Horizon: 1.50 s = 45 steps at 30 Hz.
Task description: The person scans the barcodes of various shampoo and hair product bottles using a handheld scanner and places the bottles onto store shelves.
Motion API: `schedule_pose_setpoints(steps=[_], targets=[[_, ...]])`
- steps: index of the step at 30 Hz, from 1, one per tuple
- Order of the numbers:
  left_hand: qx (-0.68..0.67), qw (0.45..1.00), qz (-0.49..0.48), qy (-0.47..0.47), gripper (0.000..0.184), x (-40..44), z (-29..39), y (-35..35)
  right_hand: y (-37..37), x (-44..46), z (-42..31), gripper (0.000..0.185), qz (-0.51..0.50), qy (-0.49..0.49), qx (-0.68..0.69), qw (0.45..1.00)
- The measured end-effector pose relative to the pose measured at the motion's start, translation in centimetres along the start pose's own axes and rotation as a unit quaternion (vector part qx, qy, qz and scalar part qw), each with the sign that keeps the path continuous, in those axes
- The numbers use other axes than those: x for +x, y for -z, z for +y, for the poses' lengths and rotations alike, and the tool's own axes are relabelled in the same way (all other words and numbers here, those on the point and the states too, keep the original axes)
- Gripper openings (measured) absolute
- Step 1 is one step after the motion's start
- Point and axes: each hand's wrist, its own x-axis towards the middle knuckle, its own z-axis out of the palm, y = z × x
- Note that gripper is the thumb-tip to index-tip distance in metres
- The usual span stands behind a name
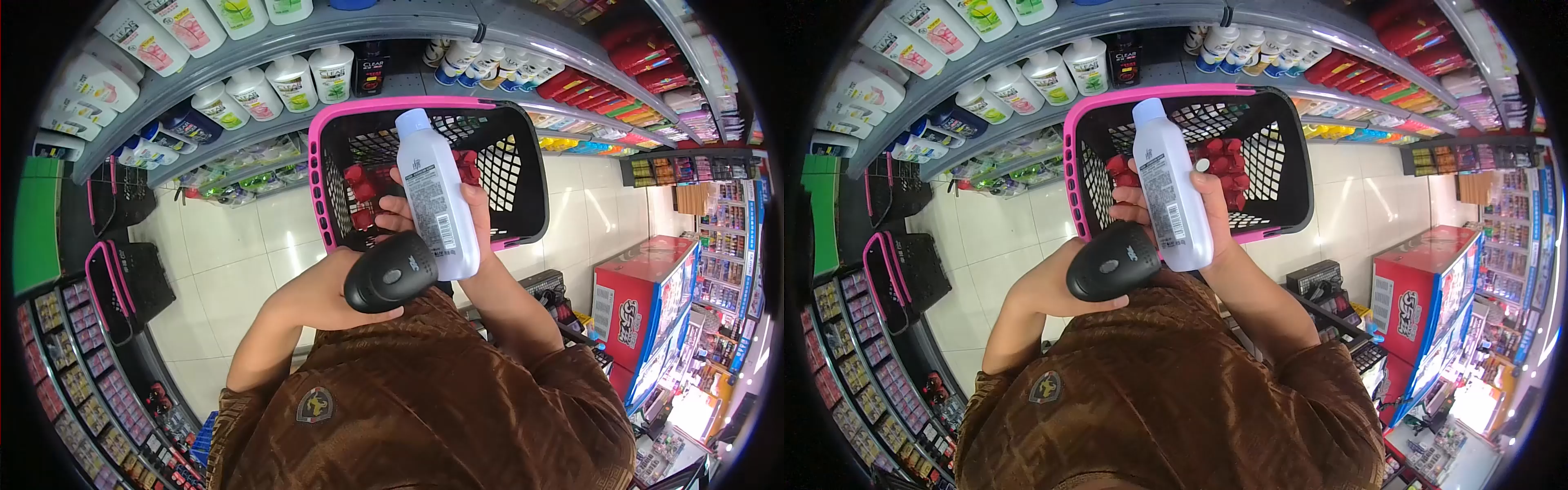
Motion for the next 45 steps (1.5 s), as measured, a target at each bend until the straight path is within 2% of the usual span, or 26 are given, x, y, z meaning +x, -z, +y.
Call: schedule_pose_setpoints(steps=[4,7,10,12,15,17,20,22,25,26,27,28,29,30,31,33,34,36,39,45], targets=[[0.017,0.999,-0.029,-0.032,0.025,0.5,0.1,0.3,0.1,0.3,0.0,0.091,0.001,-0.011,0.011,1.0],[0.009,1.0,-0.009,-0.028,0.026,0.6,-0.1,0.2,0.2,0.5,-0.1,0.091,-0.013,-0.005,-0.008,1.0],[0.015,0.998,0.022,-0.051,0.026,1.0,0.1,0.3,0.2,0.4,-0.4,0.098,-0.038,0.003,-0.01,0.999],[0.003,1.0,-0.007,0.003,0.024,1.1,0.3,0.6,-0.4,0.3,-0.5,0.098,-0.009,0.007,-0.023,1.0],[0.006,1.0,-0.014,0.0,0.022,1.5,-0.4,0.6,0.9,0.5,-0.8,0.098,-0.018,-0.004,-0.048,0.999],[0.019,0.999,-0.001,-0.034,0.025,1.9,-0.6,0.4,0.7,0.3,-0.8,0.098,0.013,-0.001,-0.051,0.999],[0.004,1.0,-0.017,-0.001,0.023,2.2,-0.2,0.4,0.7,0.1,-1.0,0.098,-0.005,-0.007,-0.054,0.998],[-0.001,1.0,0.016,-0.009,0.025,2.4,-0.4,0.1,0.6,-0.4,-1.3,0.079,-0.004,0.007,-0.097,0.995],[-0.019,0.996,0.069,-0.044,0.028,2.7,-1.9,-0.2,0.8,-0.4,-1.8,0.082,0.009,0.031,-0.13,0.991],[-0.076,0.991,0.11,0.005,0.031,2.7,-1.9,-0.2,1.0,-0.1,-2.8,0.087,-0.024,0.003,-0.09,0.996],[-0.133,0.978,0.149,0.054,0.036,2.7,-2.2,-0.1,0.5,0.3,-3.5,0.082,-0.008,-0.012,-0.036,0.999],[-0.156,0.969,0.174,0.083,0.024,2.8,-3.3,-0.1,0.1,0.6,-4.8,0.079,0.016,-0.006,-0.061,0.998],[-0.147,0.971,0.172,0.08,0.024,2.9,-4.7,0.0,-0.3,0.9,-6.2,0.076,0.041,0.001,-0.085,0.996],[-0.133,0.968,0.188,0.098,0.019,3.0,-6.1,0.2,-1.8,1.3,-7.6,0.069,0.067,0.037,-0.134,0.988],[-0.118,0.965,0.205,0.116,0.015,3.0,-6.7,0.3,-2.2,1.5,-9.4,0.057,0.035,0.065,-0.147,0.986],[-0.124,0.962,0.217,0.112,0.012,2.8,-7.3,0.1,-3.8,2.2,-12.3,0.042,0.087,0.14,-0.196,0.967],[-0.183,0.949,0.225,0.121,0.015,2.6,-7.5,0.0,-4.6,2.8,-13.9,0.038,0.046,0.162,-0.23,0.959],[-0.265,0.923,0.24,0.139,0.019,2.3,-7.4,-0.4,-6.0,4.5,-16.7,0.038,-0.002,0.183,-0.279,0.943],[-0.254,0.928,0.235,0.14,0.019,1.9,-7.4,-0.7,-7.4,8.6,-20.6,0.038,0.02,0.188,-0.349,0.918],[-0.234,0.94,0.211,0.134,0.018,1.0,-7.0,-1.1,-7.6,15.7,-27.0,0.036,-0.003,0.205,-0.347,0.915]])
